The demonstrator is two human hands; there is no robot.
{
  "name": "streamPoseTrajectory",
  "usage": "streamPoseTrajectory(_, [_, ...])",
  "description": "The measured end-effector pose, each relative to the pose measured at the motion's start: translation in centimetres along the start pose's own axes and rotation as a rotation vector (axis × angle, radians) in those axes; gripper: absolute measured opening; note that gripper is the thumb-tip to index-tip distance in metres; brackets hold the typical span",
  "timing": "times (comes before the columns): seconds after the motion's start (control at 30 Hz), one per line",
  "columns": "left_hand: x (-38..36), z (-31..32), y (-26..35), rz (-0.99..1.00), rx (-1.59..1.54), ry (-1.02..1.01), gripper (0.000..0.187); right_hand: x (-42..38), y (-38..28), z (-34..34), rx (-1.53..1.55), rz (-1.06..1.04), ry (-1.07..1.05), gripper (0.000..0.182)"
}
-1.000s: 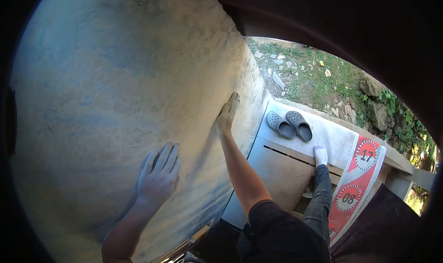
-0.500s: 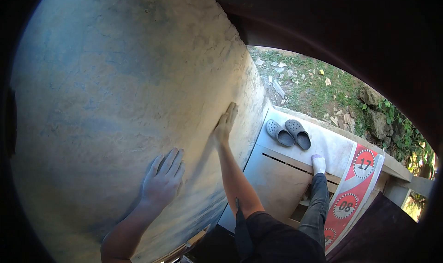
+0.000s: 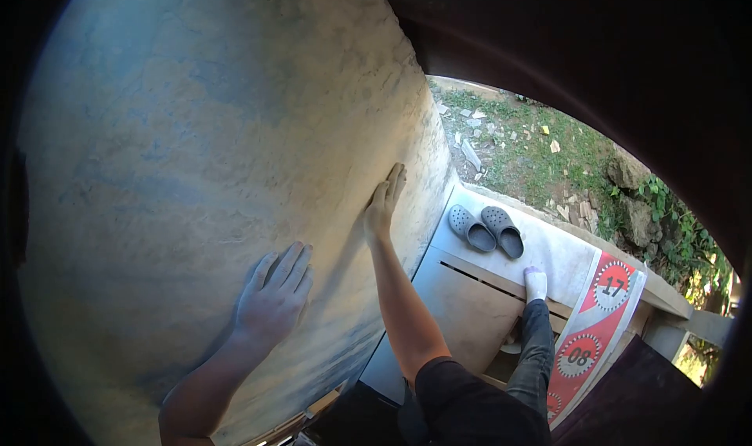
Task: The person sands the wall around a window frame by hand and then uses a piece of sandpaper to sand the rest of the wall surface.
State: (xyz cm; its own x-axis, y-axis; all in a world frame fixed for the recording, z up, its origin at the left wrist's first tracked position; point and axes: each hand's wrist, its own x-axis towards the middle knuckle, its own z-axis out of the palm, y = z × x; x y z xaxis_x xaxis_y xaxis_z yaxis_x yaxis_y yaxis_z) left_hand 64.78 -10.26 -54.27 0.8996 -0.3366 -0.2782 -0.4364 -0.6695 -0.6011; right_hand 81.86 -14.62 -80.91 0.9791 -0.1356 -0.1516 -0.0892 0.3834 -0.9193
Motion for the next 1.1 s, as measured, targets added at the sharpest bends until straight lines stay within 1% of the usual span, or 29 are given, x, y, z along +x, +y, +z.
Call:
streamPoseTrajectory(0.07, [-0.1,0.1,0.0,-0.002,-0.009,0.009,0.037,-4.2,-1.2,0.6,-0.095,-0.171,-0.129,0.062])
streamPoseTrajectory(0.17, [0.0,0.2,0.0,0.014,-0.003,0.003,0.037,-12.1,-2.2,-0.3,-0.133,-0.257,-0.316,0.063])
streamPoseTrajectory(0.2, [0.0,0.1,0.0,0.012,-0.019,-0.005,0.038,-12.2,-1.5,-0.5,-0.128,-0.26,-0.314,0.063])
streamPoseTrajectory(0.27, [0.1,0.1,-0.1,0.016,-0.026,-0.019,0.039,-11.3,2.4,-1.5,-0.215,-0.288,-0.295,0.061])
streamPoseTrajectory(0.33, [0.1,-0.3,-0.1,0.025,-0.009,-0.041,0.039,-6.1,4.2,-1.4,-0.079,-0.062,-0.111,0.059])
streamPoseTrajectory(0.4, [-0.1,-0.2,0.1,0.025,-0.02,-0.046,0.04,-1.4,2.9,-2.0,0.02,0.05,-0.031,0.058])
streamPoseTrajectory(0.43, [0.0,-0.1,0.0,0.018,-0.03,-0.043,0.041,-0.8,1.1,-1.4,0.02,0.039,-0.037,0.058])
streamPoseTrajectory(0.5, [0.1,0.0,0.0,-0.003,-0.065,-0.037,0.041,-0.7,-1.8,0.6,-0.015,-0.107,-0.027,0.059])
streamPoseTrajectory(0.53, [0.1,0.1,0.1,-0.004,-0.107,-0.042,0.042,-2.1,-0.2,1.7,-0.067,-0.208,-0.062,0.06])
streamPoseTrajectory(0.57, [0.0,0.2,0.3,-0.01,-0.121,-0.043,0.042,-5.5,-3.3,1.9,-0.11,-0.253,-0.116,0.061])
streamPoseTrajectory(0.63, [0.0,0.5,0.2,-0.011,-0.073,0.009,0.044,-11.5,-2.9,1.6,-0.188,-0.358,-0.239,0.063])
streamPoseTrajectory(0.67, [0.1,0.4,0.0,-0.006,-0.067,0.017,0.044,-12.1,-2.0,1.1,-0.186,-0.365,-0.23,0.063])
streamPoseTrajectory(0.73, [-0.1,0.2,0.1,-0.016,-0.131,-0.003,0.043,-12.2,1.9,0.0,-0.253,-0.432,-0.261,0.063])
streamPoseTrajectory(0.8, [-0.1,0.3,0.1,-0.02,-0.124,-0.003,0.043,-6.9,2.6,0.0,-0.141,-0.22,-0.15,0.062])
streamPoseTrajectory(0.87, [-0.2,0.3,0.4,-0.037,-0.136,-0.001,0.042,-0.5,1.1,-0.3,0.004,-0.044,-0.035,0.064])
streamPoseTrajectory(0.97, [-0.3,0.4,0.3,-0.046,-0.111,0.027,0.042,0.5,-1.3,1.1,-0.044,-0.08,-0.006,0.065])
streamPoseTrajectory(1.0, [-0.4,0.6,0.3,-0.026,-0.044,0.037,0.042,-2.4,-3.5,1.6,-0.048,-0.11,-0.068,0.065])
streamPoseTrajectory(1.03, [-0.6,0.6,-0.1,-0.001,0.028,0.047,0.042,-5.7,-4.2,1.9,-0.11,-0.204,-0.14,0.065])
streamPoseTrajectory(1.1, [-1.1,-0.4,-0.9,-0.002,0.036,0.046,0.041,-12.8,-3.4,1.7,-0.189,-0.332,-0.297,0.064])
